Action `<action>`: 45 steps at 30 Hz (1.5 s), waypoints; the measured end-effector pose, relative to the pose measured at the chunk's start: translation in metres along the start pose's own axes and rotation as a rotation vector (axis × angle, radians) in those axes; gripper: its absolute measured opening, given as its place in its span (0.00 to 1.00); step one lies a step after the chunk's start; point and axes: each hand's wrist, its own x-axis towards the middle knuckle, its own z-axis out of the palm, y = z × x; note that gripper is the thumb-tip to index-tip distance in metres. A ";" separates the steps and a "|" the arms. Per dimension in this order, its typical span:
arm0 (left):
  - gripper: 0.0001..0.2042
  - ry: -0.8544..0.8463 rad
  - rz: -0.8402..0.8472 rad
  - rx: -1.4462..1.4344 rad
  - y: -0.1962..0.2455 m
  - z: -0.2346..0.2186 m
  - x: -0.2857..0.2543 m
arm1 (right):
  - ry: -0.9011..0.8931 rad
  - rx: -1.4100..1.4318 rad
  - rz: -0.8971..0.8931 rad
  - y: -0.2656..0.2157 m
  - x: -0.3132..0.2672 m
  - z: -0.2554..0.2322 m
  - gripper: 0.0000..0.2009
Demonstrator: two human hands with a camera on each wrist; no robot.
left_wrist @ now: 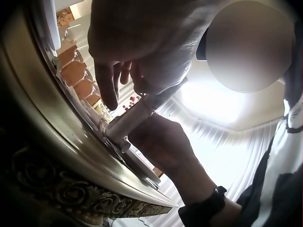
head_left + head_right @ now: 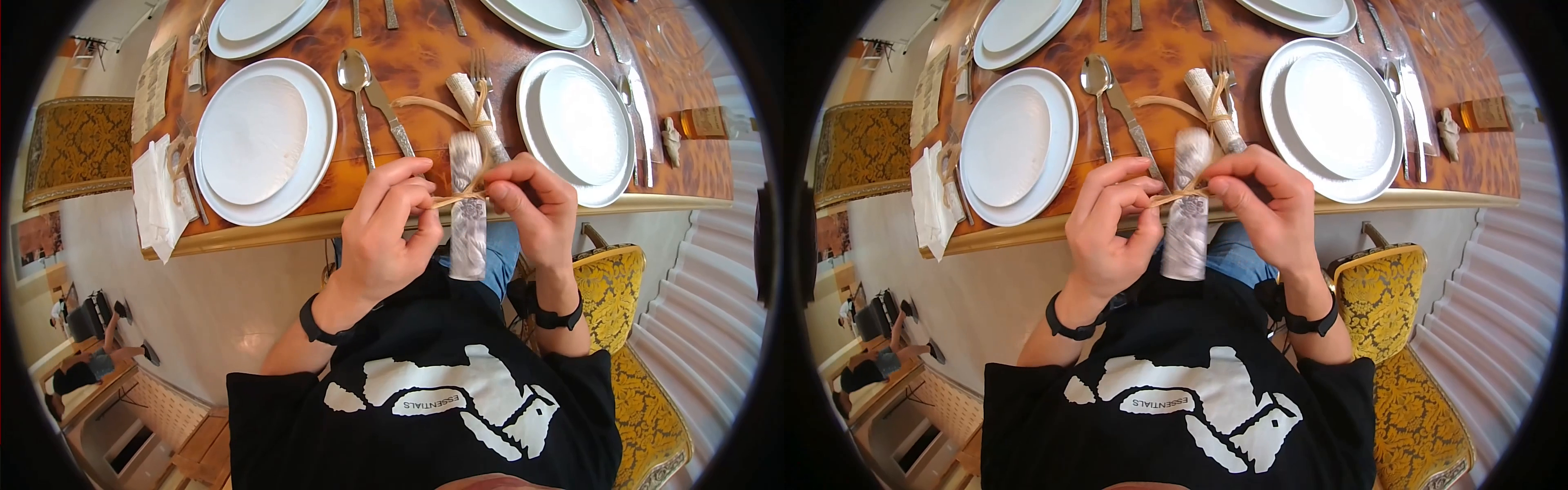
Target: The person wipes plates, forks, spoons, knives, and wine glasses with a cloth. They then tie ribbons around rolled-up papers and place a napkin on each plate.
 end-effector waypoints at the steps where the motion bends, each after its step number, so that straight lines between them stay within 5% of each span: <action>1: 0.07 0.000 -0.003 -0.006 0.000 0.001 -0.001 | 0.063 0.000 -0.055 0.002 0.001 0.002 0.03; 5: 0.08 -0.027 -0.087 -0.123 -0.002 0.005 -0.008 | 0.113 0.034 -0.159 0.010 -0.001 0.007 0.04; 7: 0.09 -0.104 -0.340 -0.461 -0.006 0.004 -0.014 | 0.102 -0.024 -0.224 0.010 0.000 0.009 0.05; 9: 0.15 -0.191 -0.490 -0.678 0.000 0.003 -0.019 | 0.154 -0.158 -0.529 0.008 0.003 0.009 0.08; 11: 0.27 -0.097 -0.529 -1.071 0.025 0.009 -0.013 | 0.163 -0.203 -0.553 0.000 0.001 0.011 0.10; 12: 0.36 -0.179 -0.413 -0.996 0.020 0.008 -0.017 | 0.185 -0.226 -0.567 -0.004 0.000 0.015 0.10; 13: 0.36 -0.180 -0.406 -0.998 0.017 0.010 -0.017 | 0.205 -0.250 -0.581 -0.008 -0.001 0.019 0.10; 15: 0.36 -0.194 -0.148 -0.569 0.012 0.012 -0.014 | 0.160 -0.240 -0.620 -0.010 -0.001 0.026 0.12; 17: 0.30 -0.175 -0.186 -0.612 0.012 0.008 -0.015 | 0.116 -0.226 -0.622 -0.010 -0.001 0.032 0.13; 19: 0.20 -0.005 -0.453 -0.885 0.012 0.003 -0.019 | 0.093 -0.196 -0.629 -0.014 0.002 0.030 0.16; 20: 0.13 0.058 -0.445 -0.928 0.010 -0.001 -0.016 | 0.135 -0.321 -0.559 -0.018 0.002 0.027 0.17; 25: 0.15 0.117 -0.457 -0.854 -0.003 -0.032 -0.013 | 0.221 -0.807 -0.228 -0.002 0.010 0.018 0.17; 29: 0.18 0.136 -0.397 -0.835 -0.008 -0.036 -0.011 | 0.181 -0.750 -0.065 0.001 0.012 0.020 0.15; 32: 0.17 -0.017 -0.213 -0.447 -0.010 -0.043 -0.008 | 0.155 -0.729 -0.072 0.000 0.013 0.024 0.15; 36: 0.18 0.017 0.002 -0.082 -0.005 -0.041 0.000 | 0.244 -0.794 -0.149 -0.025 0.011 0.032 0.14; 38: 0.24 0.048 0.042 -0.039 -0.005 -0.038 0.000 | 0.051 -0.128 0.262 -0.041 0.008 0.034 0.17; 41: 0.35 0.010 0.054 -0.082 0.000 -0.032 0.000 | -0.141 0.228 0.169 -0.046 0.011 0.059 0.22; 43: 0.42 -0.077 0.093 -0.161 -0.001 -0.032 -0.001 | -0.203 0.095 0.133 -0.041 0.021 0.064 0.26; 45: 0.43 -0.109 0.071 -0.193 -0.004 -0.038 -0.004 | -0.256 0.094 0.283 -0.053 0.032 0.063 0.26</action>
